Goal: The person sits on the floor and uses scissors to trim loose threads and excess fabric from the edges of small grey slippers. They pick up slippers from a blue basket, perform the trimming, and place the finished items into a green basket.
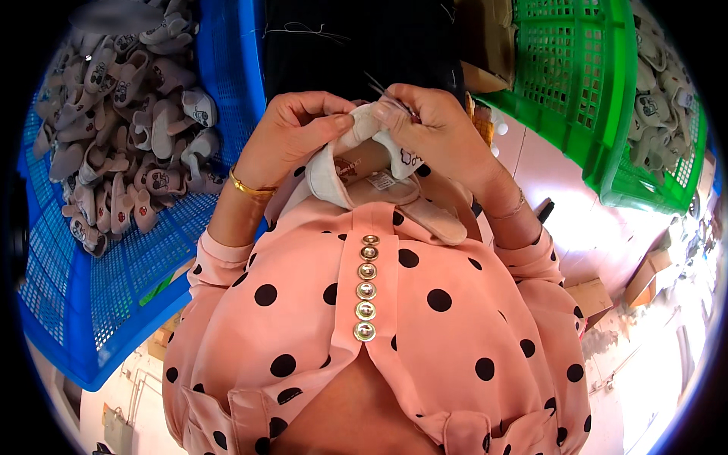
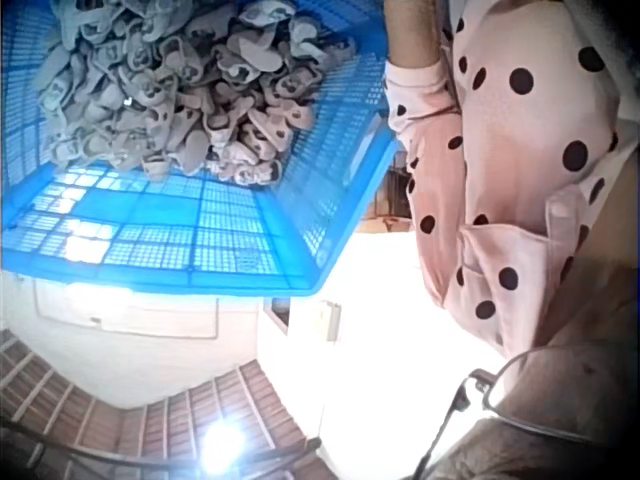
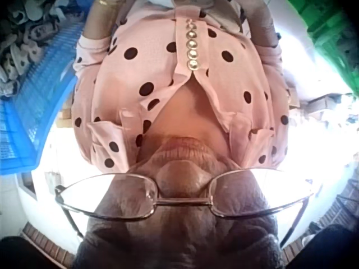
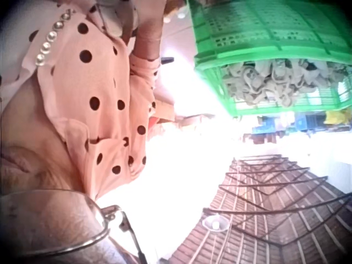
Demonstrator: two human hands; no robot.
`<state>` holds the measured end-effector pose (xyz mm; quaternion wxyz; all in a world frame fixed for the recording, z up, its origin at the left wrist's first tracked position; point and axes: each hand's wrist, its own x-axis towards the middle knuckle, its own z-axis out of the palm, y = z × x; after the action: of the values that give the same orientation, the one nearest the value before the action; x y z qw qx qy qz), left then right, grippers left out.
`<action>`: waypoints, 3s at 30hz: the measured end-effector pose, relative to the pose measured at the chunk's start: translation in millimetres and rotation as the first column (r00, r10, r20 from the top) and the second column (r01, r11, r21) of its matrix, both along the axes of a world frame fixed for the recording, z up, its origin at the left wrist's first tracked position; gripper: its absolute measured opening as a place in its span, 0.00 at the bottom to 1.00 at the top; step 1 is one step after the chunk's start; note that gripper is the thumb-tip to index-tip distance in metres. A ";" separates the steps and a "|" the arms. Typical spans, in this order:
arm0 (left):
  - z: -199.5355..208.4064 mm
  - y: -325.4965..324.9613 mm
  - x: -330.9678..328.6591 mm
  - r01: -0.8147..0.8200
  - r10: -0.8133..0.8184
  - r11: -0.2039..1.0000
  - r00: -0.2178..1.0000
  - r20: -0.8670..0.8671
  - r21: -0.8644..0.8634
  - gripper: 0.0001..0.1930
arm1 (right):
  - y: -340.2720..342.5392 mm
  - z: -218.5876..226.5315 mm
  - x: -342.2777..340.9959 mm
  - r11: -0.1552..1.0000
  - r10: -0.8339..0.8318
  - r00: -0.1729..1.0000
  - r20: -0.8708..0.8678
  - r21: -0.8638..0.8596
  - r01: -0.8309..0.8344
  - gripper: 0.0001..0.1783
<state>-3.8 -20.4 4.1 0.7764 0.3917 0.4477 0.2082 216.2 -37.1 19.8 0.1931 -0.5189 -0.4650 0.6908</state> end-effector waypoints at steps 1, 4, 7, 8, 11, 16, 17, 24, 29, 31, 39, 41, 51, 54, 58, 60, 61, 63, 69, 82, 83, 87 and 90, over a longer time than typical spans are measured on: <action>-1.7 -1.5 -0.5 -0.012 0.014 0.999 0.999 0.042 -0.040 0.12 | 1.8 5.0 -0.2 0.999 0.002 1.000 -0.013 -0.037 -0.003 0.14; -5.1 -3.8 -0.8 -0.020 0.034 0.990 0.994 0.099 -0.138 0.14 | -1.1 6.0 -1.4 0.999 -0.033 0.999 0.024 -0.008 0.033 0.15; -2.0 -2.0 -3.0 0.000 0.012 0.989 0.996 0.083 -0.146 0.13 | -9.0 -6.6 4.2 0.899 -0.121 0.962 0.245 0.437 0.002 0.16; -2.0 -1.9 -2.3 0.001 0.012 0.989 0.996 0.085 -0.146 0.13 | -11.0 -10.0 8.7 0.789 -0.184 0.928 0.324 0.611 -0.058 0.17; 0.0 -2.5 -2.6 -0.026 0.041 0.985 0.996 0.083 -0.169 0.14 | -14.5 -3.4 20.8 0.739 -0.130 0.823 0.553 0.607 -0.291 0.21; 0.4 -1.1 -1.0 -0.060 0.095 0.958 0.989 0.111 -0.280 0.15 | -15.9 -1.7 19.0 0.581 -0.165 0.679 0.715 0.627 -0.519 0.24; 0.7 -1.5 -0.4 -0.063 0.098 0.958 0.989 0.114 -0.279 0.15 | -15.0 -0.8 17.0 0.554 -0.184 0.658 0.730 0.630 -0.544 0.24; 2.4 -6.0 0.1 -0.105 0.140 0.957 0.984 0.113 -0.271 0.15 | -4.6 1.0 9.6 0.461 -0.209 0.633 0.745 0.646 -0.608 0.24; 2.7 -8.7 0.9 -0.157 0.206 0.939 0.969 0.136 -0.307 0.15 | -6.1 0.6 8.3 0.472 -0.199 0.625 0.754 0.633 -0.613 0.24; 3.9 -10.3 1.4 -0.178 0.236 0.929 0.960 0.149 -0.325 0.15 | -7.1 1.0 7.1 0.486 -0.194 0.609 0.769 0.615 -0.621 0.24; 0.5 -15.3 1.6 -0.207 0.274 0.918 0.948 0.164 -0.339 0.14 | -8.6 7.7 -2.1 0.556 -0.117 0.626 0.771 0.573 -0.602 0.23; -1.2 -18.0 2.4 -0.221 0.294 0.908 0.941 0.166 -0.356 0.14 | -7.5 6.6 -2.6 0.564 -0.080 0.645 0.760 0.568 -0.600 0.23; 1.8 -17.7 3.6 -0.215 0.282 0.907 0.949 0.144 -0.361 0.13 | 1.8 9.5 1.0 0.878 -0.109 0.907 0.408 0.468 -0.105 0.17; 3.8 -17.1 2.5 -0.185 0.233 0.937 0.963 0.134 -0.295 0.13 | 2.7 2.8 -15.1 0.782 -0.006 0.882 0.470 0.552 -0.289 0.15; 6.4 -18.2 2.6 -0.199 0.227 0.952 0.969 0.100 -0.230 0.13 | 19.2 -19.8 -2.8 0.746 -0.156 0.722 0.674 0.559 -0.360 0.10; 3.8 -19.2 0.3 -0.179 0.205 0.962 0.972 0.112 -0.208 0.12 | 25.7 -20.3 10.7 0.862 -0.272 0.736 0.620 0.497 -0.100 0.09; 3.0 -18.9 -0.6 -0.168 0.193 0.966 0.974 0.117 -0.196 0.12 | 20.6 -21.1 8.6 0.842 -0.308 0.786 0.536 0.539 -0.038 0.10; 3.1 -17.8 -0.5 -0.169 0.198 0.962 0.973 0.121 -0.217 0.12 | 7.5 -9.9 0.4 0.867 -0.233 0.871 0.432 0.499 -0.016 0.11; 6.2 -9.1 -2.0 -0.069 0.073 0.995 0.996 0.051 -0.069 0.11 | 4.5 6.7 -7.6 0.967 0.042 0.955 0.293 0.229 -0.113 0.09; 4.0 -6.8 -3.5 -0.200 0.250 0.921 0.962 0.113 -0.335 0.10 | -8.8 6.3 -0.6 0.750 -0.086 0.777 0.624 0.554 -0.362 0.26; 1.8 -8.8 -4.7 -0.201 0.258 0.920 0.957 0.132 -0.337 0.10 | -10.7 7.1 -0.8 0.731 -0.085 0.732 0.676 0.541 -0.415 0.25; -2.1 -10.7 -6.4 -0.199 0.272 0.920 0.945 0.183 -0.337 0.10 | -9.2 9.5 -4.2 0.670 -0.135 0.649 0.749 0.551 -0.497 0.25; -2.6 -11.5 -6.5 -0.203 0.278 0.920 0.941 0.194 -0.334 0.10 | -9.0 12.0 -5.7 0.648 -0.159 0.629 0.761 0.561 -0.516 0.25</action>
<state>-10.3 -31.9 1.5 0.8442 0.1792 0.4237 0.2751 210.6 -46.1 31.8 0.0957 -0.5766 -0.7926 0.1740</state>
